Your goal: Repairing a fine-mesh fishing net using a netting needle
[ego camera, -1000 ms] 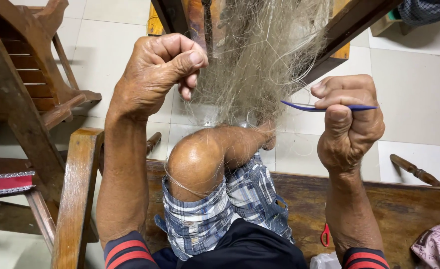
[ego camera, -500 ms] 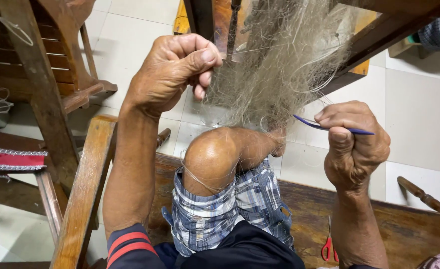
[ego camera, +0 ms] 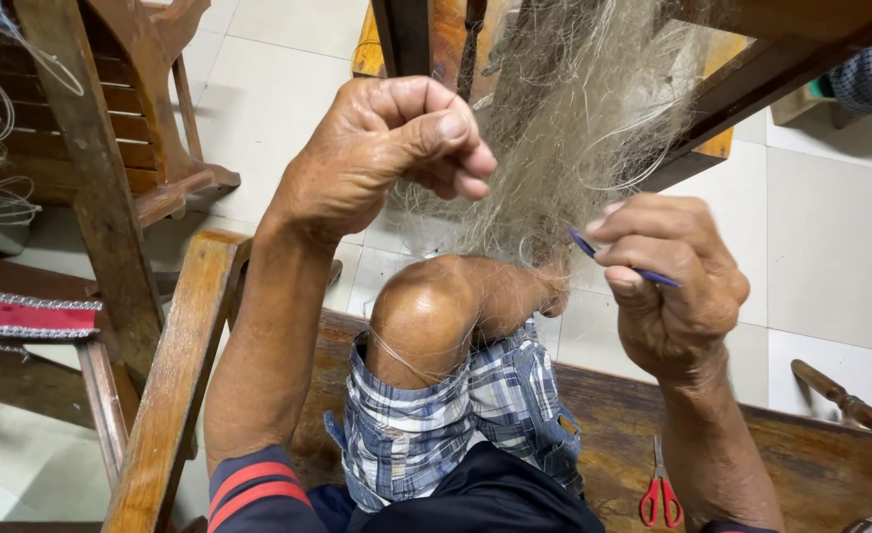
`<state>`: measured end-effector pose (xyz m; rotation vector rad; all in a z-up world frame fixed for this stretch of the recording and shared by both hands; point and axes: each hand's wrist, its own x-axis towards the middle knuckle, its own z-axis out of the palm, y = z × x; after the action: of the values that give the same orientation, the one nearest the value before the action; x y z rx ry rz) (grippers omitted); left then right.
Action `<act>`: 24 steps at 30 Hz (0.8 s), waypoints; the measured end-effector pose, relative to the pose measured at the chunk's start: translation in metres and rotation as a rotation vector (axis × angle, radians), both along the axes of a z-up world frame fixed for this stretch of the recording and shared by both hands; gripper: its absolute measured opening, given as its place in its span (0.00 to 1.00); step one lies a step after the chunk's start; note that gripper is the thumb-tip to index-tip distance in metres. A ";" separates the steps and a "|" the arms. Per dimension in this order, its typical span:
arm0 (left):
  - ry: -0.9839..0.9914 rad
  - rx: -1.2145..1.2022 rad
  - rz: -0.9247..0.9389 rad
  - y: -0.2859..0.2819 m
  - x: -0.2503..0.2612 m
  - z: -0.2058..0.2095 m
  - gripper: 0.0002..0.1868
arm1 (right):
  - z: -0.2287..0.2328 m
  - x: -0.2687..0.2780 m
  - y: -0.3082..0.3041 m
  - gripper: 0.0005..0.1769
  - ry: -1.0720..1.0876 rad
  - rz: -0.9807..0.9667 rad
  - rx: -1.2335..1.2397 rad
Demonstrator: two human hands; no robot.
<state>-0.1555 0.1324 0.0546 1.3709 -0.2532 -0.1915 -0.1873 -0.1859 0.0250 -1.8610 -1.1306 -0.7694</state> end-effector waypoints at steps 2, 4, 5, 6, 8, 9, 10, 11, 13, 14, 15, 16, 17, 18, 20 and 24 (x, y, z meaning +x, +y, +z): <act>-0.012 -0.015 0.000 0.000 -0.004 -0.002 0.15 | -0.005 -0.003 0.002 0.20 0.012 0.013 0.015; -0.022 -0.031 -0.005 0.001 -0.003 -0.009 0.15 | -0.011 -0.005 0.000 0.19 0.026 0.020 0.029; -0.020 -0.009 0.011 0.002 -0.002 -0.015 0.16 | -0.013 -0.006 -0.001 0.17 0.043 0.034 0.021; -0.018 0.012 0.032 0.005 -0.001 -0.021 0.17 | -0.016 -0.006 -0.002 0.14 0.060 0.053 0.013; -0.023 -0.004 0.041 0.006 -0.001 -0.028 0.16 | -0.016 -0.010 -0.004 0.15 0.060 0.041 0.010; -0.025 -0.020 0.058 0.007 -0.001 -0.032 0.15 | -0.015 -0.012 -0.005 0.15 0.062 0.037 0.006; -0.026 -0.020 0.064 0.007 0.000 -0.033 0.15 | -0.016 -0.014 -0.006 0.15 0.061 0.043 0.006; -0.005 -0.047 0.054 0.007 0.002 -0.034 0.14 | -0.018 -0.016 -0.007 0.15 0.064 0.036 0.012; 0.023 -0.073 0.064 0.006 0.003 -0.035 0.13 | -0.020 -0.017 -0.007 0.16 0.075 0.049 0.016; 0.035 -0.135 0.043 0.002 0.005 -0.034 0.12 | -0.020 -0.017 -0.008 0.16 0.083 0.043 0.013; 0.047 -0.197 0.022 -0.001 0.008 -0.032 0.12 | -0.021 -0.017 -0.008 0.16 0.091 0.036 0.009; 0.044 -0.197 0.025 -0.005 0.009 -0.032 0.12 | -0.020 -0.018 -0.008 0.16 0.088 0.039 0.009; 0.077 -0.216 0.027 -0.008 0.009 -0.032 0.13 | -0.019 -0.019 -0.008 0.16 0.083 0.038 0.004; 0.113 -0.236 0.025 -0.013 0.010 -0.032 0.14 | -0.017 -0.022 -0.009 0.16 0.079 0.032 -0.002; 0.094 -0.250 0.012 -0.016 0.007 -0.029 0.14 | -0.019 -0.024 -0.010 0.15 0.079 0.033 -0.001; 0.062 -0.221 -0.005 -0.021 -0.001 -0.022 0.14 | -0.023 -0.026 -0.011 0.14 0.071 0.037 -0.005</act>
<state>-0.1561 0.1115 0.0325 1.1431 -0.2190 -0.2034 -0.2137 -0.1966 0.0025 -1.8518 -1.1200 -0.6755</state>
